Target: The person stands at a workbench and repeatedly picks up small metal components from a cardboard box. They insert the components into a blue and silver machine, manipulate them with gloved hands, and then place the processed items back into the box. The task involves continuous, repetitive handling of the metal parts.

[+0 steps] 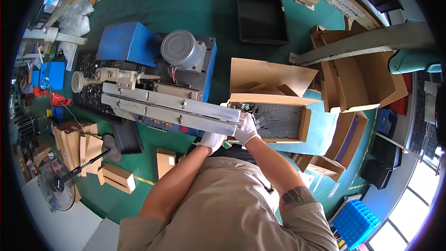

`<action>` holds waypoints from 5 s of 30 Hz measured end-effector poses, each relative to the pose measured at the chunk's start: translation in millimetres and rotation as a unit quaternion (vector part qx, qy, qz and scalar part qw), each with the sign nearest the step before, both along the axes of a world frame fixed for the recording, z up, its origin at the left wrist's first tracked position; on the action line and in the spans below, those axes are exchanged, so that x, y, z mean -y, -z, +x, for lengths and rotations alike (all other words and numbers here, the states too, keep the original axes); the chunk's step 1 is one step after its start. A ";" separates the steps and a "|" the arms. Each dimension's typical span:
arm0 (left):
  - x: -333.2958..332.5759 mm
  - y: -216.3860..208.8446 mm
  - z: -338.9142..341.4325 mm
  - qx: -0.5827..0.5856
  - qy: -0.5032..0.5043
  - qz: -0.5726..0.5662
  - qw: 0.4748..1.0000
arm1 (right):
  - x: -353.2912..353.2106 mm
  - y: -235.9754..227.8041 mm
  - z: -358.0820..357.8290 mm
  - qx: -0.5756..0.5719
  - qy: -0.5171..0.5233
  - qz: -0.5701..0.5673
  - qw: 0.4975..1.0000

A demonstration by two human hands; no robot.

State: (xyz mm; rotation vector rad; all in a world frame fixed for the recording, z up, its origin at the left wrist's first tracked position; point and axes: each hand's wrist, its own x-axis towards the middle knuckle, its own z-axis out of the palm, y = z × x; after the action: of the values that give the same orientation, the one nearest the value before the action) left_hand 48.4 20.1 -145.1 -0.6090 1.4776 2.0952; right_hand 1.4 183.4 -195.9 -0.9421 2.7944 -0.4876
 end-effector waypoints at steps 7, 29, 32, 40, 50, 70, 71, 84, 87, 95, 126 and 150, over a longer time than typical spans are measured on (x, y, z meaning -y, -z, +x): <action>12.2 43.7 11.7 -0.152 0.153 -0.220 0.951 | 0.7 -20.8 -13.2 -0.036 0.033 -0.020 0.999; -67.0 -55.9 -72.0 0.219 -0.116 0.402 0.882 | -20.3 -154.3 -15.1 0.004 0.241 -0.173 0.955; -73.4 -67.5 -73.8 0.240 -0.165 0.360 0.886 | -24.5 -164.3 -13.1 -0.054 0.192 -0.207 0.958; -73.2 -52.5 -78.3 0.234 -0.180 0.454 0.841 | -62.8 -178.0 -4.0 0.036 0.310 -0.361 0.879; -66.4 -72.7 -65.8 0.229 -0.077 0.412 0.879 | -66.7 -206.7 -31.0 0.084 0.263 -0.260 0.925; -45.6 -141.5 -69.9 0.234 0.008 0.405 0.884 | -58.8 -272.9 -32.0 0.057 0.212 -0.378 0.900; -43.7 -141.4 -69.9 0.229 0.021 0.408 0.884 | -54.2 -289.4 -36.2 0.030 0.174 -0.327 0.929; -25.4 -140.8 -55.7 0.198 0.059 0.411 0.888 | -12.2 -325.9 -42.3 -0.045 0.043 -0.196 0.979; -22.0 -144.4 -54.8 0.195 0.086 0.408 0.888 | -6.8 -328.5 -44.3 -0.096 0.024 -0.181 0.979; -21.6 -154.1 -57.9 0.195 0.162 0.465 0.848 | -44.1 -290.3 -31.2 0.162 0.299 -0.282 0.897; -15.6 -164.4 -56.6 0.171 0.206 0.339 0.902 | -31.0 -293.4 0.4 0.390 0.371 -0.484 0.690; -6.2 -157.3 -56.0 0.196 0.141 0.357 0.902 | -7.7 -323.7 -34.0 -0.076 0.123 -0.213 0.966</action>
State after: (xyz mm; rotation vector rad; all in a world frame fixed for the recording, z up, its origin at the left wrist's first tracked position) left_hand -7.5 26.3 12.2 -0.4480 0.4732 1.9396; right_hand -32.6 191.1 127.8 -0.7232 3.0246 -1.1330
